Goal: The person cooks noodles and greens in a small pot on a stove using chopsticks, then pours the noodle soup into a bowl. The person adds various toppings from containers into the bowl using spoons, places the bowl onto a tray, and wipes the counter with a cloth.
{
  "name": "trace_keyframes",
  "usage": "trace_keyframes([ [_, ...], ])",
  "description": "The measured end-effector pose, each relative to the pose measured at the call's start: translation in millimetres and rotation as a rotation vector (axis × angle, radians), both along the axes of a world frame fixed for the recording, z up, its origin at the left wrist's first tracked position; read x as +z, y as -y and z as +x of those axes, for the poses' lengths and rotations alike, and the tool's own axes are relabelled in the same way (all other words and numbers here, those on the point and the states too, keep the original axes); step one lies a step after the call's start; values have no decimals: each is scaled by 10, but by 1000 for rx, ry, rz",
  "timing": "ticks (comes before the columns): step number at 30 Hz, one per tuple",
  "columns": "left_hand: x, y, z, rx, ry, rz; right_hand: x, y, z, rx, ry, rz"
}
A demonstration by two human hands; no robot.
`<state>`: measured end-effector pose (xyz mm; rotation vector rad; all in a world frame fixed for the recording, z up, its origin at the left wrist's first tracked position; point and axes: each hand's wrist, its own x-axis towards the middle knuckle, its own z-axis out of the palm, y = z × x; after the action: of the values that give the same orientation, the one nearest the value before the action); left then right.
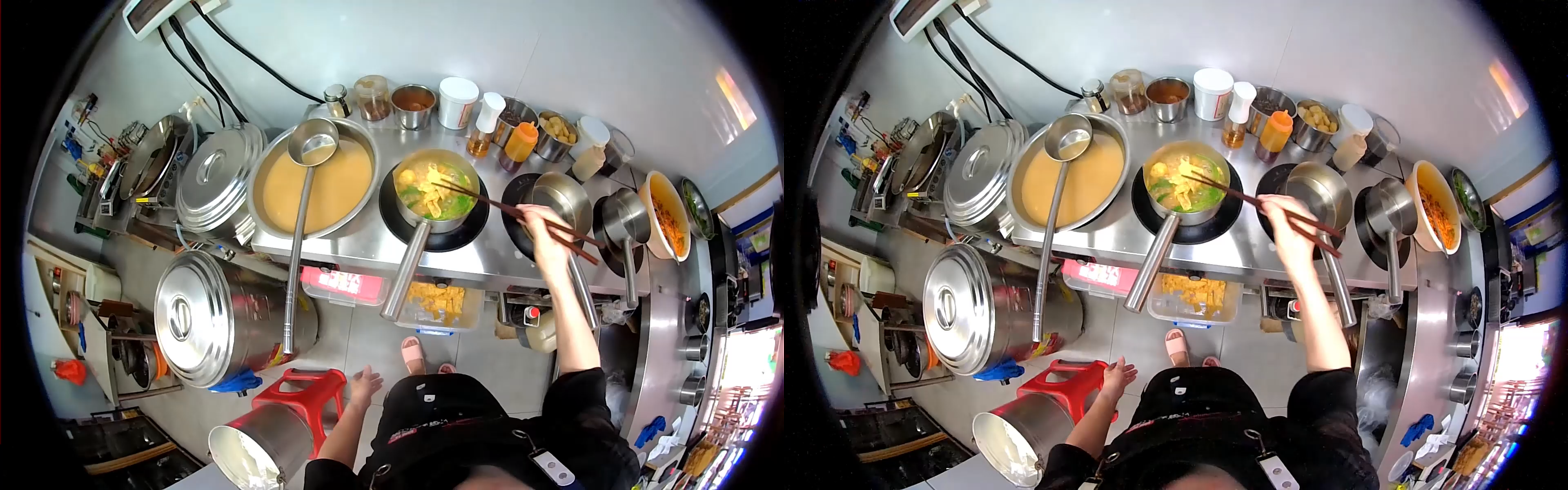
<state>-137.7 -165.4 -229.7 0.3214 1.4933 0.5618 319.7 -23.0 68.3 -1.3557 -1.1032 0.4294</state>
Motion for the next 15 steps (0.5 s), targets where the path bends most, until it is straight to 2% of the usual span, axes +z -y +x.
trace_keyframes([
  [3,79,-263,-83,-57,37,-8,-193,-198,-247,54,22,-57],
  [6,175,-448,-96,-103,17,-5,-190,-174,-404,168,182,-85],
  [9,245,-562,-122,-155,19,-14,-153,-60,-252,97,101,-81],
  [10,244,-577,-103,-166,10,-28,-108,-37,-183,8,115,-157],
  [11,242,-581,-94,-166,15,-30,-229,-57,-68,-13,24,-143],
  [15,221,-608,-119,-195,16,-45,-211,-95,-153,54,197,-73],
])
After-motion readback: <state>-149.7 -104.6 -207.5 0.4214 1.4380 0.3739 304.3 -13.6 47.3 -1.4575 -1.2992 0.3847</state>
